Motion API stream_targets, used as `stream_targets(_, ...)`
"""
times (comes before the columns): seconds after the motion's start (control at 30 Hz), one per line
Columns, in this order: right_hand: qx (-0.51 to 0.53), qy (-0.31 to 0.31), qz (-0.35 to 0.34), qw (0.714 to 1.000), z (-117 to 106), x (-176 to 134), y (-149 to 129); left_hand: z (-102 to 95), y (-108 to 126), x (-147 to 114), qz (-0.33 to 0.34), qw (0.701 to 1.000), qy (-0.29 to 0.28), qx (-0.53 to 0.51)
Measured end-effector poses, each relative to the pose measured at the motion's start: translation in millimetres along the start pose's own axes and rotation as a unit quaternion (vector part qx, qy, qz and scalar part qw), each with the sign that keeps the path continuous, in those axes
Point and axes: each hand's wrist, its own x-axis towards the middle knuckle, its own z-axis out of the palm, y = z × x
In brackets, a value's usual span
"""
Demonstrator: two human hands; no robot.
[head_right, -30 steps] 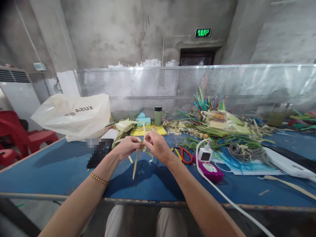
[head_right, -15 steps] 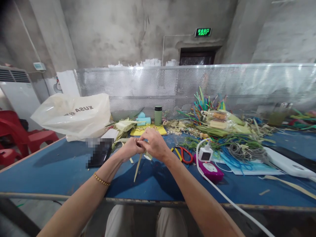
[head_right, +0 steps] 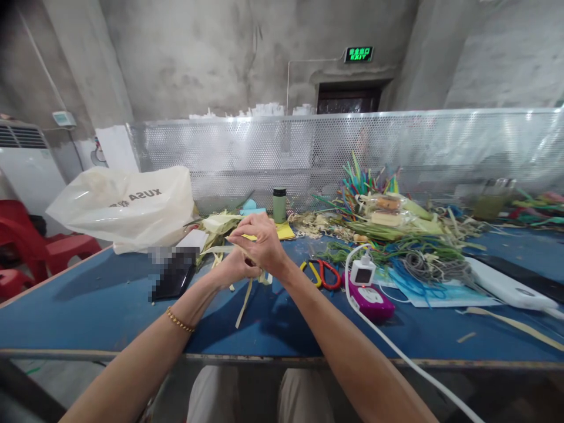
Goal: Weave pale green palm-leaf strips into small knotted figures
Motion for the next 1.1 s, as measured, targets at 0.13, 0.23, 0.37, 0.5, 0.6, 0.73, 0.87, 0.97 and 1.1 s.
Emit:
stream_targets(0.13,-0.035,-0.013,-0.006,0.999,-3,6,4,-4.6,3,-2,-0.025,0.998,0.018,-0.057)
stream_targets(0.23,-0.054,0.092,0.071,0.992,-17,6,19,-10.9,5,-2,-0.052,0.989,0.039,-0.131)
stream_targets(0.37,-0.009,0.022,0.231,0.973,-31,-7,35,-16.9,5,0,-0.054,0.978,0.061,-0.193)
stream_targets(0.5,0.084,-0.107,0.267,0.954,-23,-22,35,-17.5,1,1,-0.048,0.98,0.048,-0.188)
stream_targets(0.6,0.115,-0.091,0.281,0.948,-15,-25,32,-17.1,0,1,-0.059,0.978,0.046,-0.194)
stream_targets(0.73,0.163,-0.045,0.321,0.932,-13,-25,32,-17.1,0,0,-0.072,0.968,0.029,-0.239)
stream_targets(0.87,0.219,-0.005,0.336,0.916,-12,-27,32,-16.9,1,1,-0.072,0.957,0.045,-0.279)
stream_targets(0.97,0.23,0.018,0.337,0.913,-8,-29,32,-15.7,1,2,-0.061,0.951,0.052,-0.3)
stream_targets(1.1,0.218,0.043,0.347,0.911,-5,-30,31,-12.9,1,3,-0.06,0.95,0.052,-0.301)
